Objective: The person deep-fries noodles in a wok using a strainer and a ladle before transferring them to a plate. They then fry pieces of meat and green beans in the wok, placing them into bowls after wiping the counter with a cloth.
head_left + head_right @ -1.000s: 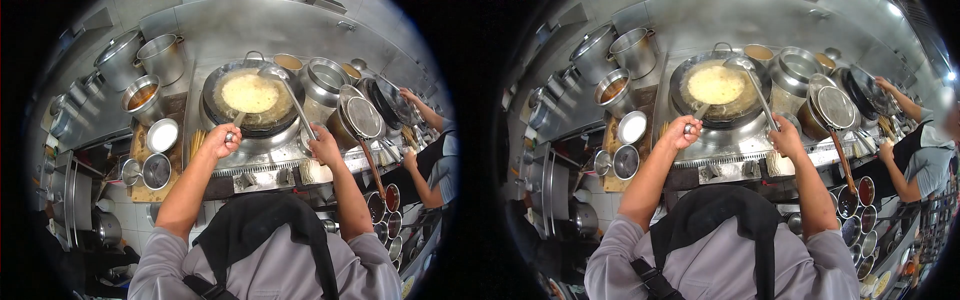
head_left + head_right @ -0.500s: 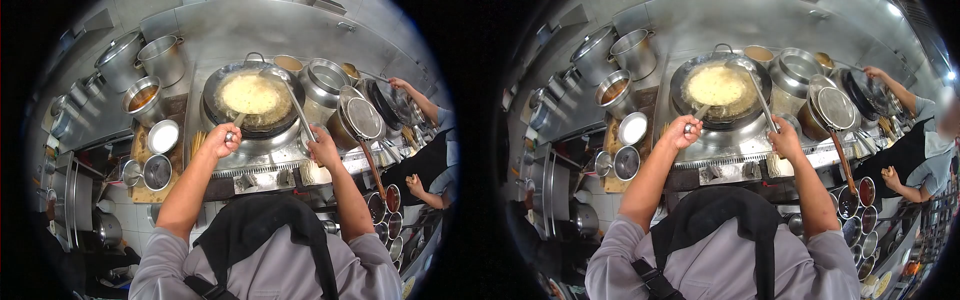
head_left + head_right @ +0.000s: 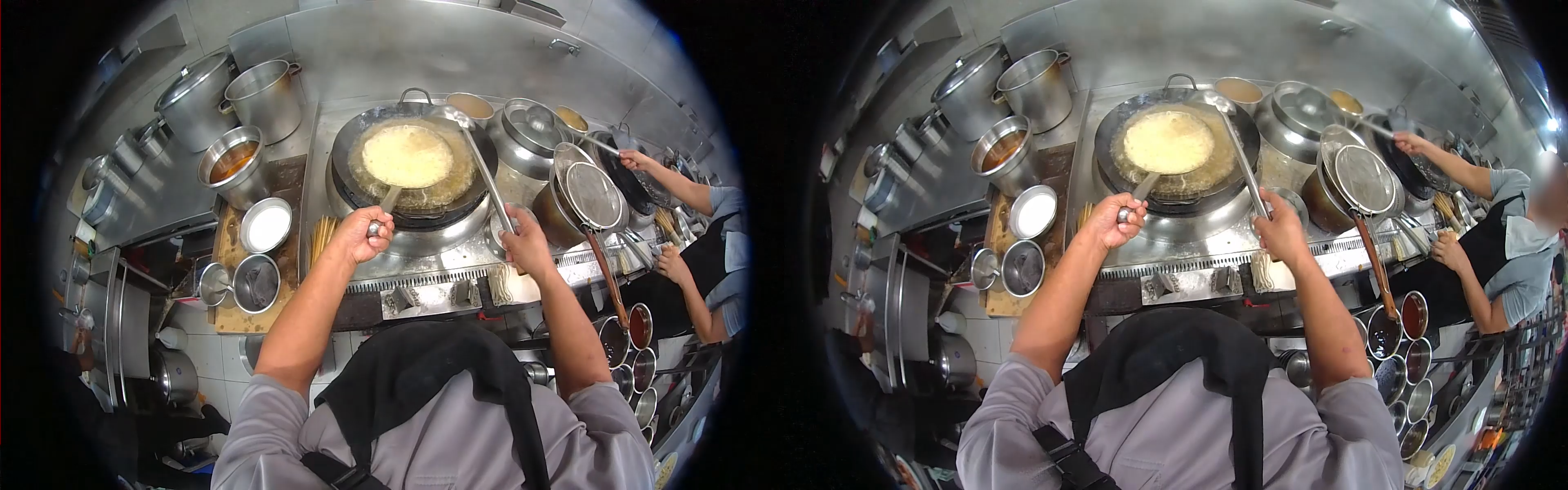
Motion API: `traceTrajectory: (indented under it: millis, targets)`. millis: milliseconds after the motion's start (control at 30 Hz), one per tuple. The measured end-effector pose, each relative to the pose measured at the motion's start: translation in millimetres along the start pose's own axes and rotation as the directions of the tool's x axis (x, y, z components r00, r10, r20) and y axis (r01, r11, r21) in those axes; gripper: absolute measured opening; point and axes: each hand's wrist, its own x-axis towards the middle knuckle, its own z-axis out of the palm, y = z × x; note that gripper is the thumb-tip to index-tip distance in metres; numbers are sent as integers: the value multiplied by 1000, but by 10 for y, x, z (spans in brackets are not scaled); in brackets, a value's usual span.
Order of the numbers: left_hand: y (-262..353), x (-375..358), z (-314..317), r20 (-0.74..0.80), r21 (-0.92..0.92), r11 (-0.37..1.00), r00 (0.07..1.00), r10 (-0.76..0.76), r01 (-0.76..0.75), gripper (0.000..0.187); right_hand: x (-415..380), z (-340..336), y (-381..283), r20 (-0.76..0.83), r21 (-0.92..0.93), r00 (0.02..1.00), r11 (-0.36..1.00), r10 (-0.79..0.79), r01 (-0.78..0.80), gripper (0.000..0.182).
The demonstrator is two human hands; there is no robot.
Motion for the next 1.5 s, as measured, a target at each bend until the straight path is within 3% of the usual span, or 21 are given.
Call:
traceTrajectory:
  millis: [133,200,333,400,600,700,800,867,1067,1133,1267,1400,1500]
  targets:
    - [-12,-14,28,5,4,1000,1000,-1,1,24,69,-21,103,20,-63,1000,998,7,-6,58]
    - [-10,-29,21,-6,11,1000,1000,5,-5,24,81,-27,79,23,-8,1000,1000,7,-7,57]
    - [-7,-29,17,2,20,1000,1000,12,-12,24,29,28,65,-54,-51,998,998,-44,41,58]
    - [-14,-34,16,-6,19,1000,1000,24,-24,23,82,-111,0,43,-34,999,999,17,-15,59]
    - [-5,1,2,24,0,1000,1000,6,-6,23,4,7,97,-60,-66,998,998,-21,17,57]
    - [-3,-6,3,-7,18,1000,1000,19,-19,23,2,-9,74,21,65,999,997,46,-48,57]
    - [2,26,-10,24,16,1000,1000,7,-7,23,-24,67,143,-66,-4,998,1000,2,-3,59]
    - [-9,11,4,15,11,1000,1000,21,-22,23,-30,-38,-9,21,5,998,998,60,-61,59]
    - [-2,24,-15,16,13,1000,1000,9,-9,24,-77,70,151,-66,-25,998,1000,14,-15,58]
    - [2,45,-24,13,8,1000,1000,1,-1,24,-76,24,60,-3,72,997,994,81,-81,57]
    - [15,37,-58,67,-23,1000,998,-8,10,24,-47,81,230,-46,28,999,1000,7,-5,57]
    - [-21,-56,-44,123,-124,992,992,12,3,23,-156,-26,39,0,84,996,992,91,-91,55]
    - [-40,-132,10,95,-134,991,995,37,-24,21,-319,42,139,-94,146,995,989,29,-15,52]
